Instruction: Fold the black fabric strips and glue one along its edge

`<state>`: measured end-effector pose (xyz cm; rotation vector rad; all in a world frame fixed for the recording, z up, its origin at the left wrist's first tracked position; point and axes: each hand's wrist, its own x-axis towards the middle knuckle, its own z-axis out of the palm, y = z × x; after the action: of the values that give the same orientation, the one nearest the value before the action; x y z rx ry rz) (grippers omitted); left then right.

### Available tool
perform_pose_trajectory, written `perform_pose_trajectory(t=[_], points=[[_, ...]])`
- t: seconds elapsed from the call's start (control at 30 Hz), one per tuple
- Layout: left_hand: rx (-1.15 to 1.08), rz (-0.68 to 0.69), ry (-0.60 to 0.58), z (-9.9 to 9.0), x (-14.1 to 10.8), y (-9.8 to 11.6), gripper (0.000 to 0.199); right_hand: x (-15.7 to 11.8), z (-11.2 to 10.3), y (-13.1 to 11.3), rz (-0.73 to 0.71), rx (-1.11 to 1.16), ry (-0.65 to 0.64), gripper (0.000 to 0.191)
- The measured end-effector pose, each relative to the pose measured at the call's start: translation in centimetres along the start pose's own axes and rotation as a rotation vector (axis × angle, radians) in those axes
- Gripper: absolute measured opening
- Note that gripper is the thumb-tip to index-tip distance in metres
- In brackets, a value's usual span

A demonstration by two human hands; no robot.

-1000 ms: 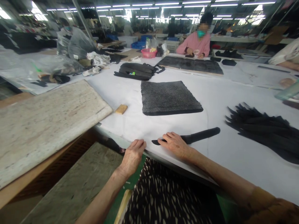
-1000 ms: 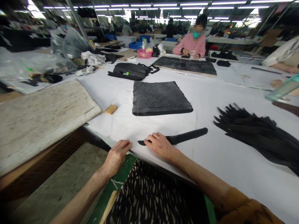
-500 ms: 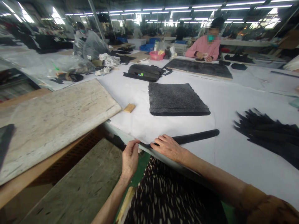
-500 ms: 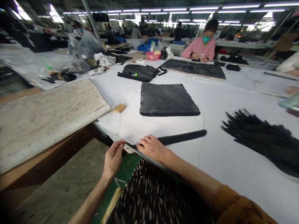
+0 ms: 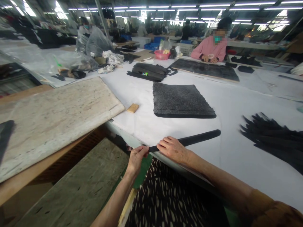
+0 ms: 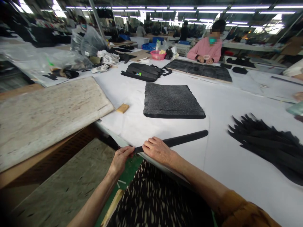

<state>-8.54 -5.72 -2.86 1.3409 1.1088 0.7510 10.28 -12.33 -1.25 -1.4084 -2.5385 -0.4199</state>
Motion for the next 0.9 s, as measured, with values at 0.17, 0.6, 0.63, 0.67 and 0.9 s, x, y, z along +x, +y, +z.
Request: perform_pose_trajectory(t=[0.17, 0.6, 0.63, 0.67, 0.9], points=[[-0.041, -0.018, -0.017, -0.2, 0.1, -0.9, 0.034, -0.3, 0.1, 0.3, -0.041, 0.014, 0.067, 0.017], [-0.019, -0.060, 0.029, -1.8, -0.5, -2.1, 0.033, -2.9, -0.1, 1.6, -0.008, -0.031, 0.101, 0.025], [-0.019, -0.068, 0.029, -1.8, -0.5, -2.2, 0.034, -3.1, -0.2, 1.7, -0.012, -0.032, 0.108, 0.026], [-0.016, -0.078, 0.031, -1.9, -0.6, -2.4, 0.035, -3.4, -0.3, 1.8, -0.016, -0.031, 0.115, 0.027], [0.035, -0.147, 0.083, -3.0, -0.6, -4.7, 0.037, -5.4, -0.6, 2.5, -0.011, -0.015, 0.117, 0.029]])
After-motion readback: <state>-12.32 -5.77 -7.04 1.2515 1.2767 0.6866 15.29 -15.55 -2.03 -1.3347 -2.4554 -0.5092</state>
